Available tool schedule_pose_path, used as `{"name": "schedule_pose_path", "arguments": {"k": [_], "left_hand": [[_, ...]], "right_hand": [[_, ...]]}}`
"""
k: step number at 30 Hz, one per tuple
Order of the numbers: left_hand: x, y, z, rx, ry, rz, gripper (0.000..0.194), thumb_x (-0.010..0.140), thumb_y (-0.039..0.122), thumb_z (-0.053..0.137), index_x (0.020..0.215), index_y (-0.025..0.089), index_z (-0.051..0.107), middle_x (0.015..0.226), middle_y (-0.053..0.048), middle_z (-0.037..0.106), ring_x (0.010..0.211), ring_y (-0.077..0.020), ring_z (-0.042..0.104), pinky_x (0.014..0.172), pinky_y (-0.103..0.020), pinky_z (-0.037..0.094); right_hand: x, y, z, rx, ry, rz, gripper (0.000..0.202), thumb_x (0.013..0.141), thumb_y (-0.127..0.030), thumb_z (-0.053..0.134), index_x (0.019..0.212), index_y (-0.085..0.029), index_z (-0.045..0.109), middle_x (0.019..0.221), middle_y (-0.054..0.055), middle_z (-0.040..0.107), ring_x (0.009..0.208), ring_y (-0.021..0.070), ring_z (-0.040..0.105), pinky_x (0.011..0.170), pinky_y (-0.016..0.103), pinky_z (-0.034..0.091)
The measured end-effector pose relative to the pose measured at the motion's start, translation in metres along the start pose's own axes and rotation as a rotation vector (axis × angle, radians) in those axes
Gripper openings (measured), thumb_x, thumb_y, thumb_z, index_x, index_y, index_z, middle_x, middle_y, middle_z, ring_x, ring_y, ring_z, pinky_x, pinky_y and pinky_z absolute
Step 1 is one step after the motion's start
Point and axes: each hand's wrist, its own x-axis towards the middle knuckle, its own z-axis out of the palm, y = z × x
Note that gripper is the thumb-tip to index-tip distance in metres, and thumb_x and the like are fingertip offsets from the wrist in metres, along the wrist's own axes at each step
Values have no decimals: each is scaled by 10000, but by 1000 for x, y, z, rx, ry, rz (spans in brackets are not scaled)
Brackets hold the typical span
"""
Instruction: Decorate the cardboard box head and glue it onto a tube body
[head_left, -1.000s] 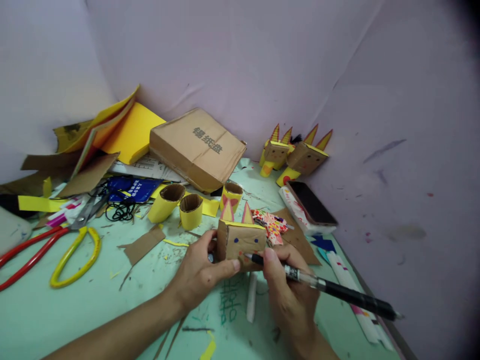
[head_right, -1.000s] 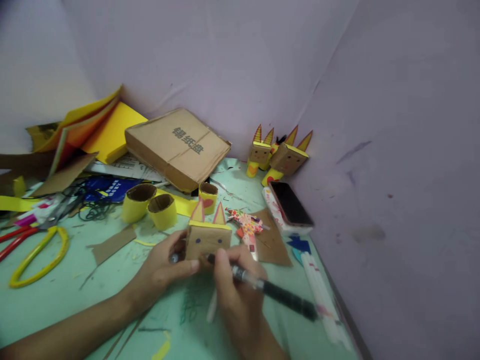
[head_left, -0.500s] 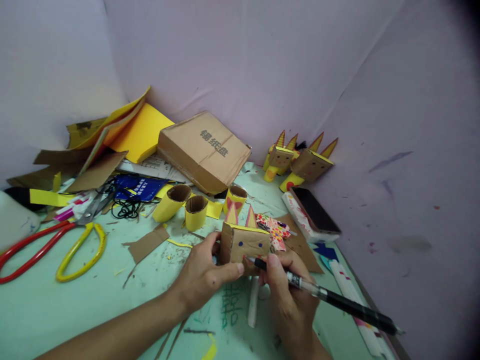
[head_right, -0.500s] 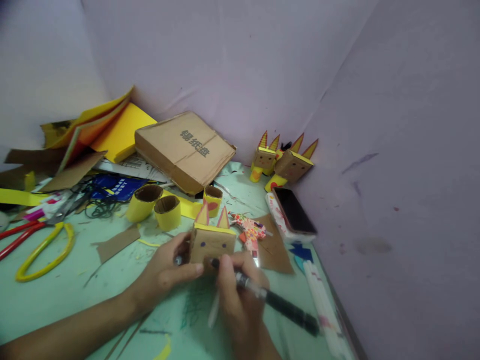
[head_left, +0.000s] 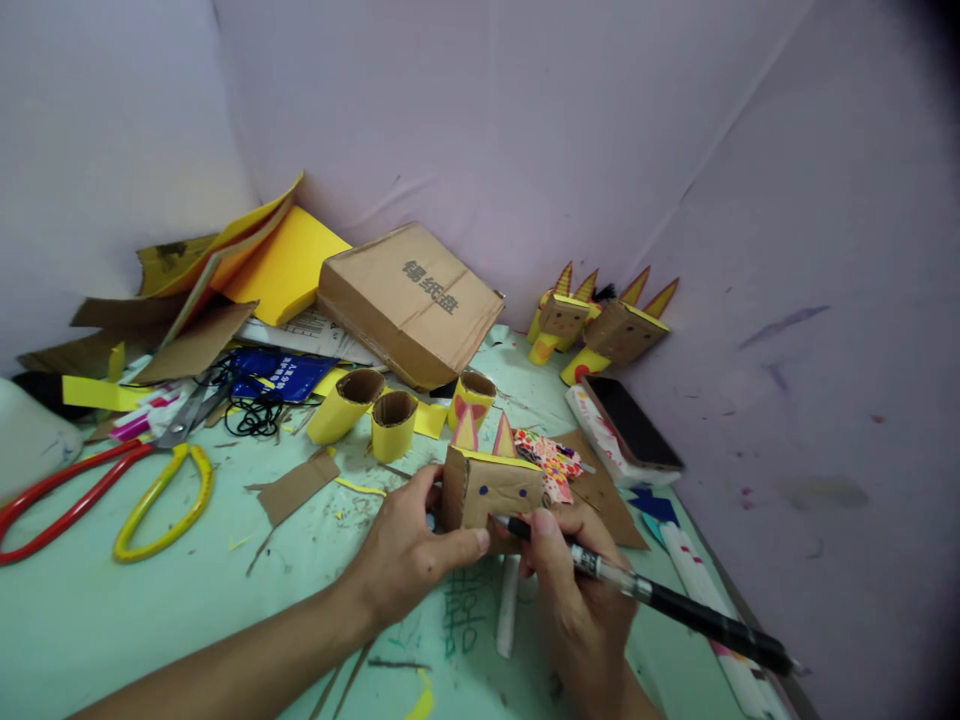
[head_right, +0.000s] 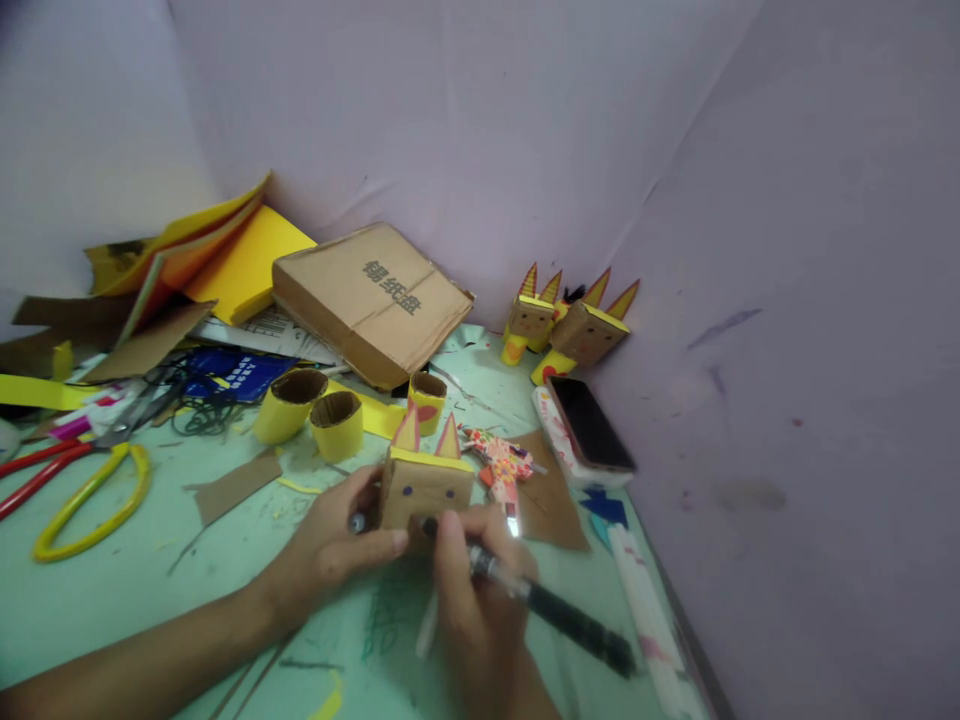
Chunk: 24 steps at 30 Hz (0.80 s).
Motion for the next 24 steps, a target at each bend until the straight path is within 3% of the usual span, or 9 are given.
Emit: {"name": "schedule_pose_path", "arguments": {"k": [5,10,24], "left_hand": [[0,1,0,-3,-7,-16,478,668,343,746,1083,161,593,1018,-103,731,936,-308,669,833,-408,524],[0,2,0,-2,12,-26,565,652,339,740,1163,153,584,1043,-115,733,985,-333,665,852,-422,518],[2,-7,-1,-42,-8,-11,581,663,318,759,1189,158,573,1067,-100,723,970,-304,660,853,-402,519]], "right_hand": [[1,-2,0,27,-45,12,239,891,-230,585,654,-196,597,496,-54,553,421,97,515,426,176,415],[0,-1,0,118,4,103,288,919,-250,551,637,-195,561,490,-53,539,411,97,502,412,178,405],[0,0,1,-20,-12,8,279,910,-244,556,635,-201,550,491,-60,532,417,85,502,427,160,405]]}}
